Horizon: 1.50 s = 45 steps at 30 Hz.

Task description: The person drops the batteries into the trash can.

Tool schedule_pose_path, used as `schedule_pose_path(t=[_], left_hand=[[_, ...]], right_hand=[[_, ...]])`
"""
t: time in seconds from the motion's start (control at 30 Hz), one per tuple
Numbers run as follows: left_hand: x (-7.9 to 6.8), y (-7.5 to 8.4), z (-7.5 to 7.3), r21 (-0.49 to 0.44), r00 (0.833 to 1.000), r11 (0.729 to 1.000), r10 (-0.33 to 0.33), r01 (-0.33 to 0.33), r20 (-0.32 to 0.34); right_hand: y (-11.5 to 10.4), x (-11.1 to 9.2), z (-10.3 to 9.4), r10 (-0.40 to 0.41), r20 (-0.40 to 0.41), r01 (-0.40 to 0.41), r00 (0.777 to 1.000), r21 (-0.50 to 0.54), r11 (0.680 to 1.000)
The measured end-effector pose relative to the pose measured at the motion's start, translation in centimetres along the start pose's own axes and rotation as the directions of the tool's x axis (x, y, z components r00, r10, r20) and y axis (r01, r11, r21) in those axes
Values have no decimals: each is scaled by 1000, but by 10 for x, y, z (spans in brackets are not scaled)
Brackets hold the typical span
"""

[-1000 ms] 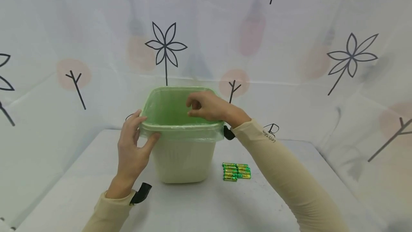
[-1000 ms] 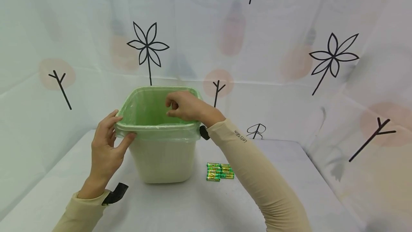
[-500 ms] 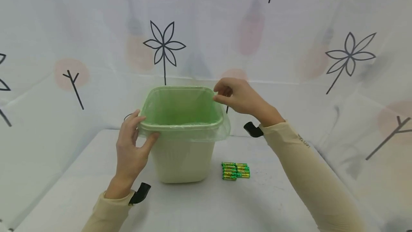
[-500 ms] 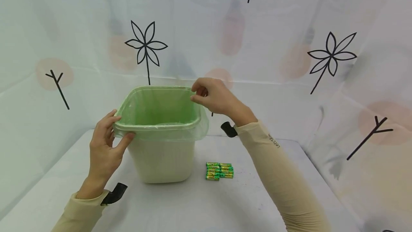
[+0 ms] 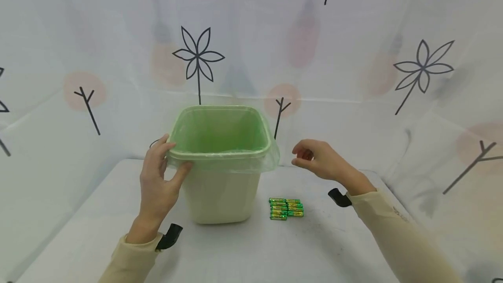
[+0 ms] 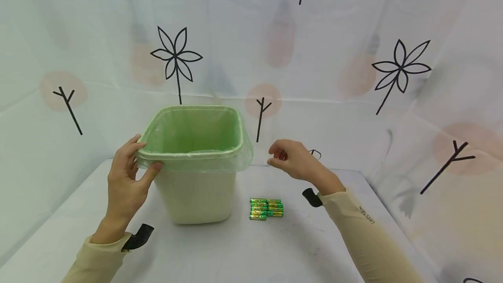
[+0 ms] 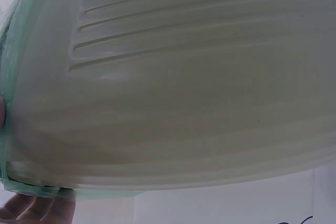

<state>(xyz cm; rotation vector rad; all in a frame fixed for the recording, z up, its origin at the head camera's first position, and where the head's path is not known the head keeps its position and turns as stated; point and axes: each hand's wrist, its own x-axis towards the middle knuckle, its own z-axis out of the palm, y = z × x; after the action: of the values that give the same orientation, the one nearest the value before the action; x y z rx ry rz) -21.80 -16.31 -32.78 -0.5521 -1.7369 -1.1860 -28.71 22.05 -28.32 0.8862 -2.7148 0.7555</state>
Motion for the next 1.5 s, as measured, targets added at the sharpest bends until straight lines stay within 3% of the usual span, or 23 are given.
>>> schedule_pose_path(t=[0.33,0.57,0.73,0.87,1.03,1.5], left_hand=[[0,3,0,-3,1000,1000,-2,2,-5],[6,31,0,8,1000,1000,6,-6,-1],[7,35,1,-8,1000,999,31,-31,-6],[7,33,0,-5,999,999,34,-34,-6],[7,34,0,19,1000,1000,18,-18,-2],[6,29,0,18,1000,1000,26,-26,-5]], right_hand=[[25,-29,46,79,93,-84,992,55,995],[39,-46,76,84,197,-96,977,55,994],[46,-53,92,69,233,-83,970,48,995],[47,-57,100,54,260,-54,964,-9,999],[48,-59,107,92,288,-70,953,-88,994],[52,-64,117,110,290,-63,951,-168,984]])
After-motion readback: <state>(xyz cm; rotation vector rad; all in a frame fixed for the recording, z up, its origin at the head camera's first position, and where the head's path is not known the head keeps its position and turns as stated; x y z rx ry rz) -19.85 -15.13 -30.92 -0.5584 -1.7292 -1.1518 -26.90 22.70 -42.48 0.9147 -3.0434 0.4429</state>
